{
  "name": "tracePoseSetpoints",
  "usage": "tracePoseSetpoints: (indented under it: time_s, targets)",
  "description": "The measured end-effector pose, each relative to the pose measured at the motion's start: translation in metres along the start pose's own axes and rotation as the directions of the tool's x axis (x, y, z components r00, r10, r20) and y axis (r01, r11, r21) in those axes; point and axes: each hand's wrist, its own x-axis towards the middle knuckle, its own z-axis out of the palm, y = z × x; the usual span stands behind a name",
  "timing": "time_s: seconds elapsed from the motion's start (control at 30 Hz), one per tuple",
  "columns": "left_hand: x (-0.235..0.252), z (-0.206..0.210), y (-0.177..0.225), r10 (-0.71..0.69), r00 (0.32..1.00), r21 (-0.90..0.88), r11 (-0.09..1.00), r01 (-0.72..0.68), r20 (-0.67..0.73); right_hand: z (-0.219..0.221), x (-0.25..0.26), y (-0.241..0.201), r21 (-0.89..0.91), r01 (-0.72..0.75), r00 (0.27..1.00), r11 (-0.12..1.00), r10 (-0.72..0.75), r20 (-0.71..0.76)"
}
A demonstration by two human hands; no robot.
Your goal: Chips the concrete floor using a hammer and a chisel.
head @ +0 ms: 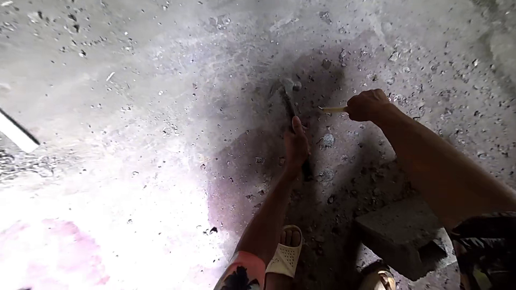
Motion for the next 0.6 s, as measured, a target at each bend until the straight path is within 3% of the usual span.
tracePoseSetpoints:
  time_s: [0.07, 0.1, 0.17, 0.23, 0.3, 0.4, 0.5, 0.6]
  targets:
    - [0.013, 0.006, -0.014, -0.039, 0.995, 0.116, 0.993, 0.028, 0.090, 0.001, -0.001, -0.001, -0.008, -0.008, 1.000, 1.000, 0.008, 0.001]
    - [0.020, 0.002, -0.010, -0.132, 0.973, 0.197, 0.976, 0.095, 0.187, 0.002, -0.002, -0.002, -0.021, -0.010, 1.000, 1.000, 0.010, -0.001]
    - [0.023, -0.012, 0.009, -0.219, 0.943, 0.222, 0.961, 0.164, 0.251, 0.002, -0.003, 0.001, -0.034, -0.005, 1.000, 0.999, 0.005, -0.006]
    - [0.008, -0.020, 0.022, -0.162, 0.960, 0.109, 0.984, 0.141, 0.227, 0.005, -0.002, 0.007, -0.009, 0.008, 1.000, 1.000, -0.008, -0.021]
    - [-0.013, -0.017, 0.013, -0.032, 0.987, 0.005, 0.999, 0.032, 0.155, 0.011, -0.002, 0.013, 0.028, 0.024, 0.999, 0.999, -0.023, -0.030]
    - [-0.005, 0.010, -0.022, 0.065, 0.996, 0.085, 0.994, -0.070, 0.065, 0.014, -0.003, 0.013, 0.030, 0.017, 0.999, 0.999, -0.016, -0.036]
    - [0.020, 0.002, -0.022, -0.146, 0.965, 0.188, 0.977, 0.105, 0.219, 0.011, -0.008, 0.008, 0.008, -0.020, 1.000, 1.000, 0.020, -0.018]
    - [0.005, -0.027, -0.032, -0.174, 0.962, 0.136, 0.980, 0.148, 0.212, 0.026, -0.015, 0.009, 0.082, -0.058, 0.997, 0.995, 0.061, -0.036]
